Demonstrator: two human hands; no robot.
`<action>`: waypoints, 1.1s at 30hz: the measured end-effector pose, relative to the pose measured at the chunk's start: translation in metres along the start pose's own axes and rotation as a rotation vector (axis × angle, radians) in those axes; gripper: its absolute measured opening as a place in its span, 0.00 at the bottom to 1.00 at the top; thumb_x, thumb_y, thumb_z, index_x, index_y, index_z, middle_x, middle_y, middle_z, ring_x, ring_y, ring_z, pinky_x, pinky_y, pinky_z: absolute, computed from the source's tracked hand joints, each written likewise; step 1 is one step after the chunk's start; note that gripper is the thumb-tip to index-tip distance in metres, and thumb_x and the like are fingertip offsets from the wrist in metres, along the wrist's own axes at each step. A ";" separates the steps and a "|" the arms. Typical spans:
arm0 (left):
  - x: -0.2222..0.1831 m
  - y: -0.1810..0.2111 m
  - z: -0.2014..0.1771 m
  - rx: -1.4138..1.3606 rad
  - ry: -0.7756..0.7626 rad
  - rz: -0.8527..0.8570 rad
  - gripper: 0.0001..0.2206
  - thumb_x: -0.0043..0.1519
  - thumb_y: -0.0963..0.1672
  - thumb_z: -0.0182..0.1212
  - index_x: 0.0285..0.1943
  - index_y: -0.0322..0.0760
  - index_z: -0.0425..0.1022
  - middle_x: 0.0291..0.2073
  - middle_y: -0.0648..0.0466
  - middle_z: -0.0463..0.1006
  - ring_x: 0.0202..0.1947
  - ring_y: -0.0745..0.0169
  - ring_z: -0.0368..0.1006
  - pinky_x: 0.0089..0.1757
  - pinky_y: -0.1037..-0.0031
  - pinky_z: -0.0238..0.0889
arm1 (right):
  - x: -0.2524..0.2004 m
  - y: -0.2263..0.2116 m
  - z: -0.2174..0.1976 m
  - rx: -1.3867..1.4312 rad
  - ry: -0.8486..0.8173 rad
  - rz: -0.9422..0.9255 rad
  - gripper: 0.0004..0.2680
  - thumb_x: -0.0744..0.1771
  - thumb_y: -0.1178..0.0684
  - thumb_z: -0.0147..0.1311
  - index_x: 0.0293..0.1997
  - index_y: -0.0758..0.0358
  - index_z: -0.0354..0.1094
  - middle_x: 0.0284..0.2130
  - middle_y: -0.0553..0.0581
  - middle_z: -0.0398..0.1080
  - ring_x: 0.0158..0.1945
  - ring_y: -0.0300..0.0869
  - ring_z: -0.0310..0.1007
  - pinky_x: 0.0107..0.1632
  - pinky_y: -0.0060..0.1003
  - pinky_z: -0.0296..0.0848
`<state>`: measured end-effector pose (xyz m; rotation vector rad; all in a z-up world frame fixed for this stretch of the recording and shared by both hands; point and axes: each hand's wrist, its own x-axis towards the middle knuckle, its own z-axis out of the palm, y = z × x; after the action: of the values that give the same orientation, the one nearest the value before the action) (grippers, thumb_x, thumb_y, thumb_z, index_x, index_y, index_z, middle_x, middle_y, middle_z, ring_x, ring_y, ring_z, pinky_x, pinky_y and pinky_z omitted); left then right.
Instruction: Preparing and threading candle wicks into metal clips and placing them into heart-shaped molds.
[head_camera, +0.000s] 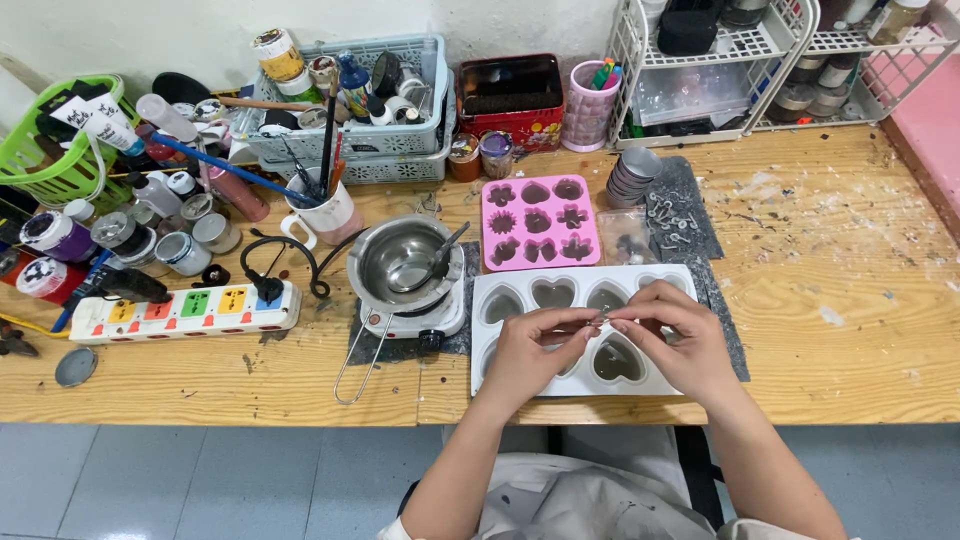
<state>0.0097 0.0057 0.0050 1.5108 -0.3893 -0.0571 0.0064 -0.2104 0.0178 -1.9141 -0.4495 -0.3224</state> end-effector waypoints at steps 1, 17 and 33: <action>0.004 0.000 -0.002 -0.001 -0.001 -0.002 0.12 0.62 0.38 0.66 0.55 0.34 0.82 0.46 0.49 0.85 0.47 0.66 0.82 0.49 0.76 0.77 | 0.003 0.000 -0.002 0.000 0.001 0.002 0.05 0.64 0.62 0.63 0.41 0.61 0.79 0.34 0.50 0.73 0.33 0.30 0.69 0.33 0.24 0.67; 0.099 0.002 -0.032 -0.075 -0.168 0.026 0.13 0.65 0.38 0.63 0.60 0.30 0.78 0.50 0.51 0.83 0.49 0.69 0.80 0.50 0.77 0.75 | 0.094 -0.016 -0.026 -0.289 -0.033 -0.263 0.05 0.63 0.61 0.66 0.40 0.63 0.77 0.35 0.53 0.72 0.38 0.39 0.70 0.37 0.32 0.67; 0.079 -0.053 -0.036 0.967 -0.164 0.167 0.21 0.61 0.49 0.62 0.59 0.34 0.74 0.52 0.46 0.78 0.57 0.47 0.71 0.54 0.53 0.60 | 0.171 0.040 0.002 -0.555 -0.183 -0.265 0.05 0.63 0.55 0.67 0.38 0.59 0.79 0.34 0.53 0.73 0.40 0.46 0.73 0.43 0.43 0.72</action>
<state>0.1050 0.0146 -0.0296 2.4241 -0.7354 0.1650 0.1764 -0.1950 0.0568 -2.4398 -0.8034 -0.4840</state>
